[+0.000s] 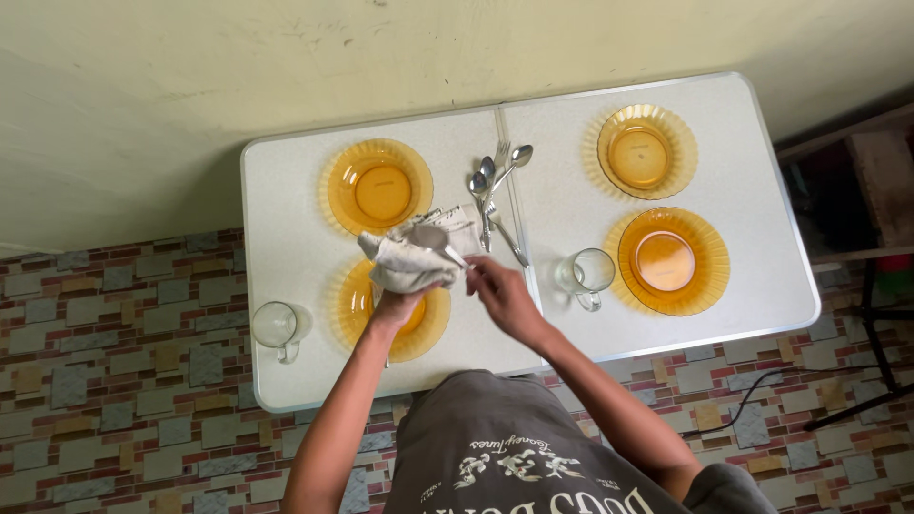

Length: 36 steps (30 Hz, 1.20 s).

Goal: The person arranges plates and glasses on the table, then wipes spoons and forks with a cloth and places them next to the plates.

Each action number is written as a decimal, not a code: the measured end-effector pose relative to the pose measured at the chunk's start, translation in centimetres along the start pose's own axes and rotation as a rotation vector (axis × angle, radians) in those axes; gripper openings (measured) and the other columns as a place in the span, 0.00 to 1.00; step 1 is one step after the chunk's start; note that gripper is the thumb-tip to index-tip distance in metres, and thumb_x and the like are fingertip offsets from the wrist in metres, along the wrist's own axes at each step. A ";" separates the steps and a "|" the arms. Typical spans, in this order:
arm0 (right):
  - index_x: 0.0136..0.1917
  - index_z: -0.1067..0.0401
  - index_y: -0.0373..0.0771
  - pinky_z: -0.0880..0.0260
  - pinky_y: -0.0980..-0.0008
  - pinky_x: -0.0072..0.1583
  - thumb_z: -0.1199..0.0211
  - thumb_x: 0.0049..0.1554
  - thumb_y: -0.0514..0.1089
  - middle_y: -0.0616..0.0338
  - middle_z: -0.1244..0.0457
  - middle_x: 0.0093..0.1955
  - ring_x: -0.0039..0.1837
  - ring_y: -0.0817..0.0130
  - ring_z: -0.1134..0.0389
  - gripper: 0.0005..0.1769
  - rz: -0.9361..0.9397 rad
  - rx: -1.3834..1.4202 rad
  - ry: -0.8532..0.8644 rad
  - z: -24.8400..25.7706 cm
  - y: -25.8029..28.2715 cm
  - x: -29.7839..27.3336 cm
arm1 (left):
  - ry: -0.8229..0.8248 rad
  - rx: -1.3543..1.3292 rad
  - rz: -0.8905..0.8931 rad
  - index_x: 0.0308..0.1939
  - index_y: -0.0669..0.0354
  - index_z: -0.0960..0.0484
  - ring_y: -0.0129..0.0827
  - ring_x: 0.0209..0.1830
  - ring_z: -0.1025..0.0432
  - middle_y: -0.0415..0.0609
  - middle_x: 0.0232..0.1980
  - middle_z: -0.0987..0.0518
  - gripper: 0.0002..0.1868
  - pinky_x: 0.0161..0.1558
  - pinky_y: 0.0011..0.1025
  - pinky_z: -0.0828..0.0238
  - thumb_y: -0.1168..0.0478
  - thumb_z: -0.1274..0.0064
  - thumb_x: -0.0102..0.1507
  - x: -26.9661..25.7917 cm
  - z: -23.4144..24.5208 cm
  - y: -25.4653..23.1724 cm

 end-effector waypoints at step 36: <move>0.58 0.37 0.36 0.44 0.71 0.36 0.50 0.68 0.44 0.64 0.45 0.32 0.33 0.76 0.47 0.10 -0.150 0.106 0.023 5.9 -3.8 -4.9 | -0.100 0.071 -0.002 0.58 0.65 0.22 0.29 0.53 0.24 0.47 0.54 0.18 0.21 0.53 0.27 0.26 0.56 0.40 0.65 5.2 -12.0 -0.8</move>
Point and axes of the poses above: each hand's wrist, its own x-axis towards the middle knuckle, its own z-axis out of the back of the hand, y = z × x, the point moved 7 cm from there along x, towards the middle knuckle
